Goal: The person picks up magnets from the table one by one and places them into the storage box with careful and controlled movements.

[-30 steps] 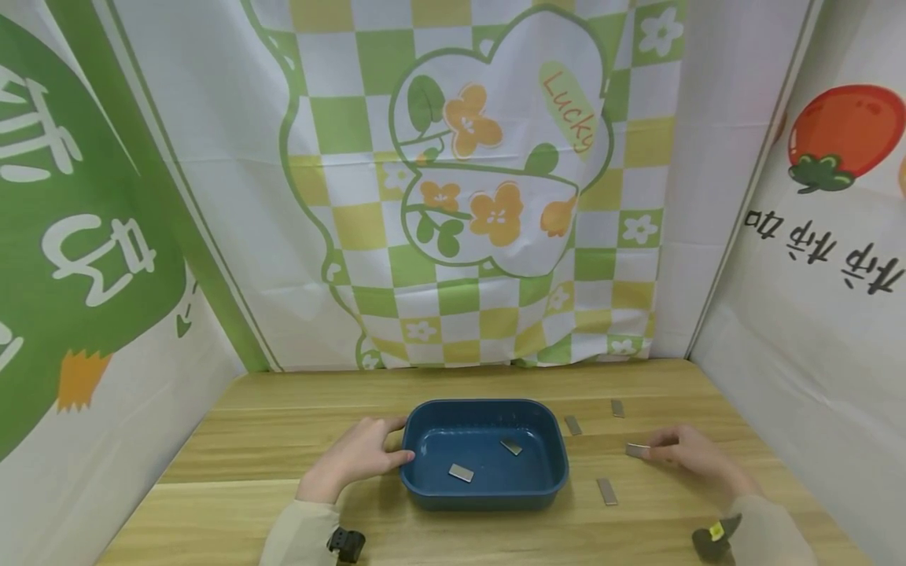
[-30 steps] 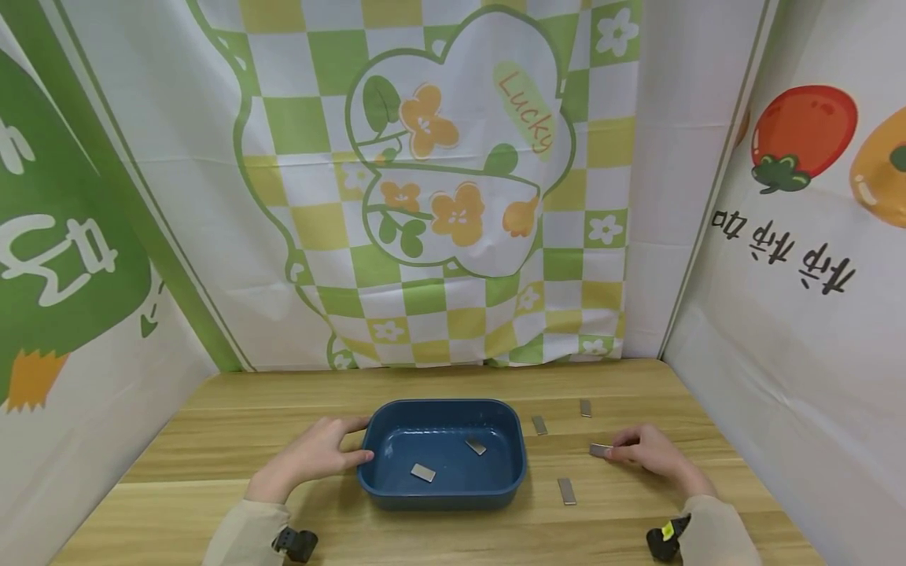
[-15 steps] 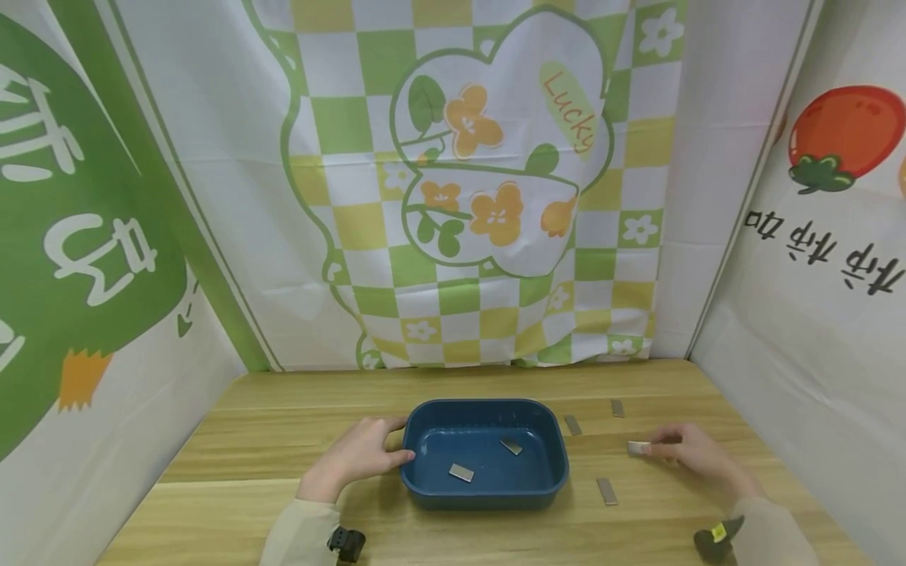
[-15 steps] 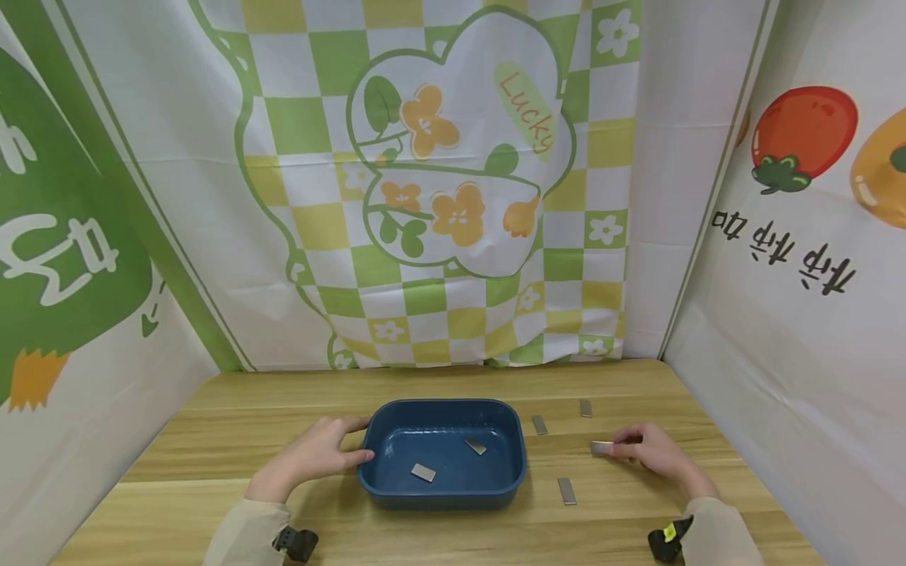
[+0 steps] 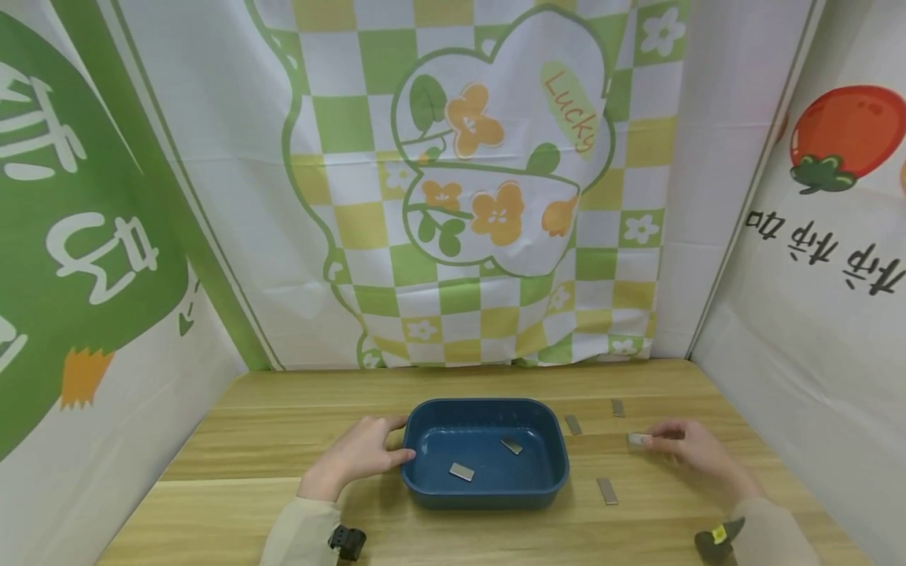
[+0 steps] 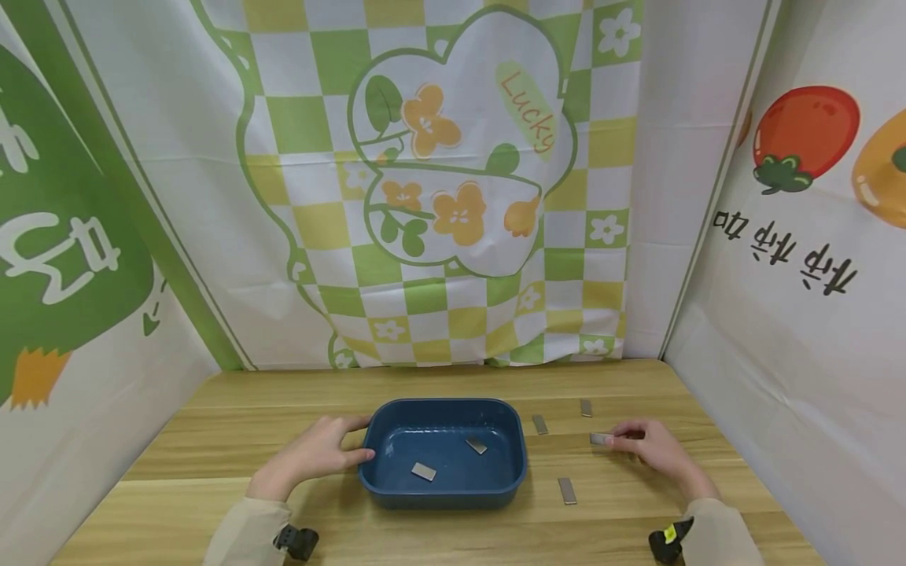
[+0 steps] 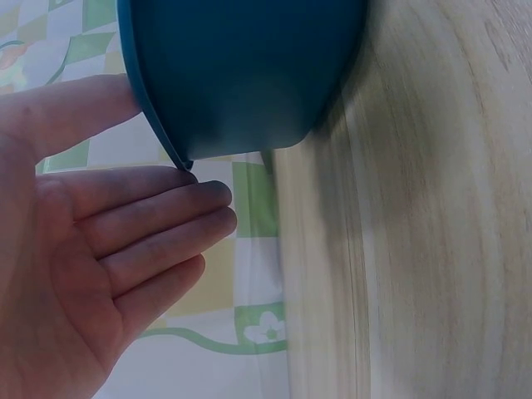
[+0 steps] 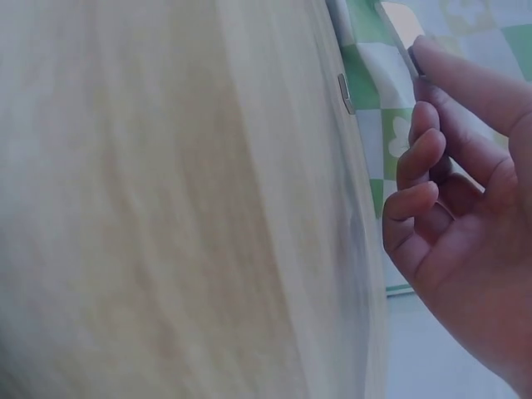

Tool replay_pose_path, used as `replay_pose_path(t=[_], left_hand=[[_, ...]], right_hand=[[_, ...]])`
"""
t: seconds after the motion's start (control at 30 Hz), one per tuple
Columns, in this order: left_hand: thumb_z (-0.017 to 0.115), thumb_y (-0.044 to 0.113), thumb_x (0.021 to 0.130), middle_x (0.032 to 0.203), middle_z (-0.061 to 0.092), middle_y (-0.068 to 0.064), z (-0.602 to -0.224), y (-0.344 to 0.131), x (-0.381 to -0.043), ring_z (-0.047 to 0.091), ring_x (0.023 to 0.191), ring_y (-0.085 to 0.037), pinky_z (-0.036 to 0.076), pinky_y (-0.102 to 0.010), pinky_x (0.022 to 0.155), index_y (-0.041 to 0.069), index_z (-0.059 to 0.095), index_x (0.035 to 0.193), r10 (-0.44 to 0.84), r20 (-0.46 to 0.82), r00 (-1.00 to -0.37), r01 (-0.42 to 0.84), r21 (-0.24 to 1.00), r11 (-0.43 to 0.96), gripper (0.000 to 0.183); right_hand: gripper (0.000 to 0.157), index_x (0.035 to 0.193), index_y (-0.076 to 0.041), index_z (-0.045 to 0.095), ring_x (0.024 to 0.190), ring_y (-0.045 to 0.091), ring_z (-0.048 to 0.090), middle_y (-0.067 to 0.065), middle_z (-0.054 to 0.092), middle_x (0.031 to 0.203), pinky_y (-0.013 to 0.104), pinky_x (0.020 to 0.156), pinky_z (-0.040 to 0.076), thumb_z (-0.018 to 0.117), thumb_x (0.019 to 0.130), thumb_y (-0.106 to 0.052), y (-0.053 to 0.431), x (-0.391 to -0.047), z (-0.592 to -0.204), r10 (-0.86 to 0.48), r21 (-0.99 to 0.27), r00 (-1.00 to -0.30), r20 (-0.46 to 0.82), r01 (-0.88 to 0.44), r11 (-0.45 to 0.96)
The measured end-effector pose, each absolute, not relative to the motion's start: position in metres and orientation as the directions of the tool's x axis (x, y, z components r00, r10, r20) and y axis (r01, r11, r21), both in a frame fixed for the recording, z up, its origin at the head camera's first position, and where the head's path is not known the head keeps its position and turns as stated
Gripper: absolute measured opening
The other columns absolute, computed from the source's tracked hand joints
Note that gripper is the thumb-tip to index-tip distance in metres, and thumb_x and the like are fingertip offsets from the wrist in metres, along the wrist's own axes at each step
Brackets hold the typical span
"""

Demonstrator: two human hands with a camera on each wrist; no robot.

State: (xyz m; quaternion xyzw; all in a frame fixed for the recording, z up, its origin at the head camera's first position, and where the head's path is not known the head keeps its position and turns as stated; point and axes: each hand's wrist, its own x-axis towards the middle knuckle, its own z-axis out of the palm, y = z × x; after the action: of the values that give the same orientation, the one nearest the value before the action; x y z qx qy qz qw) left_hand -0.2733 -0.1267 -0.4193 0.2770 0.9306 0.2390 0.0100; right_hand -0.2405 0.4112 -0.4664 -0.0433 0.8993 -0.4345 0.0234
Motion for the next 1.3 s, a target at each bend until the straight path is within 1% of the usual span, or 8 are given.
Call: replay_pose_path(t=[0.13, 0.37, 0.63, 0.9, 0.97, 1.07, 1.2, 1.3], left_hand=[[0.071, 0.032, 0.084, 0.123, 0.062, -0.020, -0.419, -0.127, -0.273, 0.059, 0.076, -0.012, 0.051, -0.050, 0.091, -0.004, 0.056, 0.128, 0.523, 0.114, -0.845, 0.513, 0.450, 0.731, 0.058], [0.071, 0.031, 0.084, 0.123, 0.062, -0.021, -0.420, -0.127, -0.274, 0.063, 0.086, -0.017, 0.051, -0.051, 0.091, -0.004, 0.056, 0.127, 0.524, 0.117, -0.843, 0.515, 0.453, 0.728, 0.058], [0.071, 0.032, 0.084, 0.121, 0.063, -0.020, -0.420, -0.127, -0.274, 0.059, 0.072, -0.009, 0.052, -0.048, 0.089, -0.003, 0.056, 0.128, 0.525, 0.114, -0.843, 0.516, 0.442, 0.733, 0.058], [0.071, 0.032, 0.084, 0.123, 0.062, -0.020, -0.420, -0.127, -0.274, 0.066, 0.094, -0.022, 0.051, -0.050, 0.091, -0.004, 0.057, 0.127, 0.526, 0.120, -0.842, 0.519, 0.445, 0.730, 0.058], [0.071, 0.032, 0.084, 0.123, 0.062, -0.021, -0.420, -0.127, -0.274, 0.066, 0.094, -0.024, 0.051, -0.050, 0.091, -0.004, 0.056, 0.127, 0.527, 0.118, -0.841, 0.519, 0.448, 0.728, 0.058], [0.071, 0.032, 0.085, 0.123, 0.062, -0.021, -0.419, -0.127, -0.274, 0.065, 0.080, -0.019, 0.051, -0.051, 0.090, -0.004, 0.056, 0.128, 0.529, 0.113, -0.841, 0.518, 0.451, 0.727, 0.058], [0.070, 0.032, 0.085, 0.122, 0.063, -0.021, -0.419, -0.127, -0.274, 0.055, 0.063, -0.010, 0.051, -0.050, 0.090, -0.004, 0.056, 0.129, 0.528, 0.110, -0.842, 0.516, 0.450, 0.729, 0.059], [0.070, 0.032, 0.085, 0.122, 0.062, -0.021, -0.419, -0.127, -0.274, 0.055, 0.064, -0.009, 0.051, -0.049, 0.091, -0.004, 0.055, 0.129, 0.528, 0.111, -0.842, 0.516, 0.449, 0.729, 0.059]], right_hand=[[0.038, 0.109, 0.003, 0.063, 0.075, 0.015, 0.053, 0.008, 0.060, 0.093, 0.027, 0.061, 0.049, 0.066, 0.088, -0.028, 0.410, -0.239, -0.464, -0.079, -0.805, -0.996, -0.029, -0.024, 0.592], [0.043, 0.113, 0.005, 0.059, 0.079, 0.017, 0.054, 0.008, 0.060, 0.095, 0.029, 0.064, 0.050, 0.066, 0.088, -0.029, 0.408, -0.237, -0.460, -0.059, -0.843, -0.997, -0.047, 0.008, 0.538], [0.041, 0.112, 0.007, 0.058, 0.079, 0.018, 0.056, 0.010, 0.058, 0.093, 0.029, 0.063, 0.052, 0.066, 0.088, -0.025, 0.407, -0.236, -0.457, -0.078, -0.862, -0.997, -0.009, -0.032, 0.505], [0.037, 0.109, 0.006, 0.061, 0.082, 0.013, 0.057, 0.009, 0.060, 0.095, 0.026, 0.070, 0.053, 0.065, 0.090, -0.025, 0.404, -0.239, -0.453, -0.084, -0.822, -0.995, 0.048, -0.087, 0.563], [0.036, 0.109, 0.005, 0.062, 0.082, 0.011, 0.056, 0.009, 0.061, 0.095, 0.025, 0.069, 0.052, 0.064, 0.090, -0.026, 0.403, -0.239, -0.451, -0.088, -0.805, -0.994, 0.062, -0.102, 0.585], [0.035, 0.108, 0.004, 0.062, 0.082, 0.011, 0.055, 0.009, 0.061, 0.095, 0.024, 0.070, 0.051, 0.064, 0.090, -0.026, 0.401, -0.239, -0.449, -0.083, -0.797, -0.995, 0.059, -0.098, 0.596], [0.035, 0.107, 0.001, 0.063, 0.085, 0.010, 0.055, 0.008, 0.062, 0.098, 0.023, 0.071, 0.049, 0.063, 0.091, -0.030, 0.399, -0.241, -0.446, -0.077, -0.759, -0.994, 0.071, -0.104, 0.643], [0.035, 0.106, -0.001, 0.064, 0.086, 0.009, 0.055, 0.008, 0.063, 0.099, 0.023, 0.072, 0.049, 0.063, 0.091, -0.032, 0.398, -0.242, -0.444, -0.074, -0.723, -0.993, 0.092, -0.118, 0.681]])
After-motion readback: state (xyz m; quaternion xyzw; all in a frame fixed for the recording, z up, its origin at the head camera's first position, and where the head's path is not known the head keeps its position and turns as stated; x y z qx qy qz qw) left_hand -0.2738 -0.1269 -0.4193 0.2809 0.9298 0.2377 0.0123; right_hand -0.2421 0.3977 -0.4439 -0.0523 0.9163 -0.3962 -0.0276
